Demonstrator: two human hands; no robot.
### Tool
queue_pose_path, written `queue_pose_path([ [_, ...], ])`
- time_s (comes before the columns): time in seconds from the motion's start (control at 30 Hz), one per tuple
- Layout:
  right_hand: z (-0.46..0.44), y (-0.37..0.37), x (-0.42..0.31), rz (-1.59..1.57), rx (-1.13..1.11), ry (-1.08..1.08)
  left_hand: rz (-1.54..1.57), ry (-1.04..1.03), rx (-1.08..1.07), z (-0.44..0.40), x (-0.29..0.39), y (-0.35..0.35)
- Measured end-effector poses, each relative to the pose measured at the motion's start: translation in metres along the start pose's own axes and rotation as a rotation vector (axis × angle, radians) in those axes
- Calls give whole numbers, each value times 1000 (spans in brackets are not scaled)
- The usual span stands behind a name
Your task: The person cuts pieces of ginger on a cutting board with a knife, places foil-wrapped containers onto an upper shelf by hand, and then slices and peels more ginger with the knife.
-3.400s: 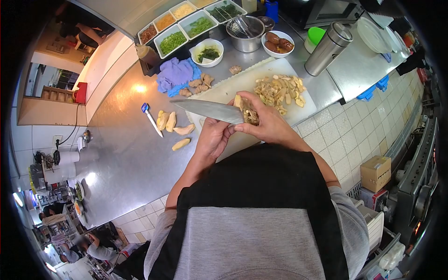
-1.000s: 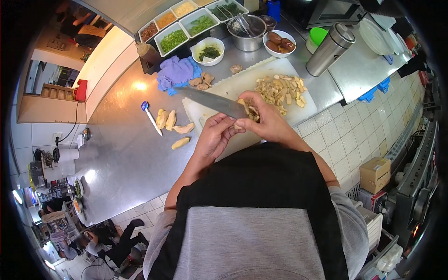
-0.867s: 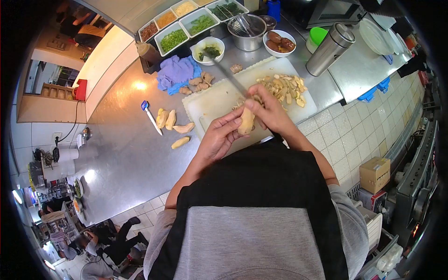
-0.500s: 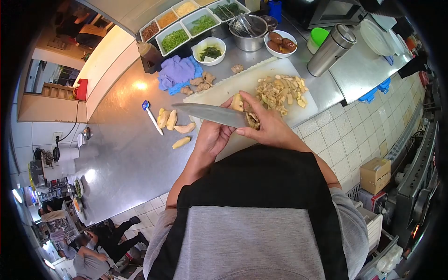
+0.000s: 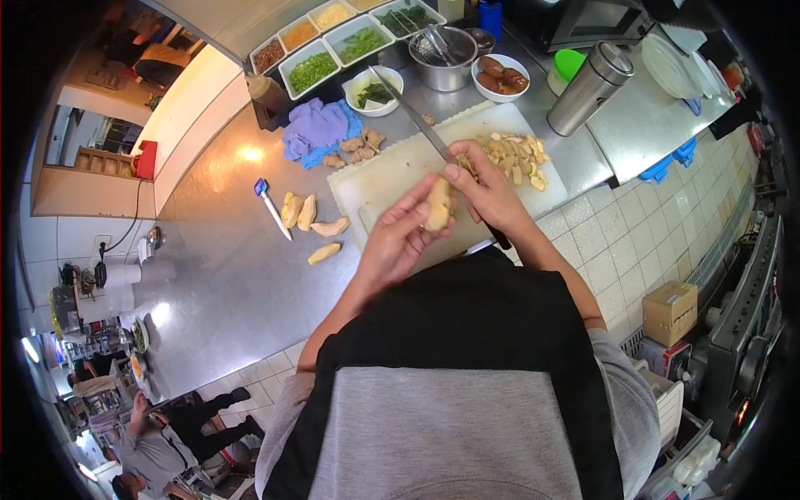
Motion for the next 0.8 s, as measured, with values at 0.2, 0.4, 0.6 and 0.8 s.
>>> queue_pose_path([
  [0.2, 24, -15, -1, 319, -134, 429, 128, -114, 78, -4, 12, 14],
  [0.4, 24, -18, -6, 435, -214, 378, 4, -145, 125, 1, 12, 5],
  [0.6, 21, -21, 1, 396, -99, 407, -97, -123, 196, 3, 1, 1],
  [0.8, 4, 0, 2, 153, 49, 264, -60, -1, 44, 5, -10, -9],
])
Point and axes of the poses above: each hand's wrist, its own z-axis away from the middle knuckle, its own y-axis out of the back of the hand, x = y × z, the point moved 1 cm from there along -z, towards the middle knuckle, and after that the axes turned 13 degrees about y, right-handed, at the moved point
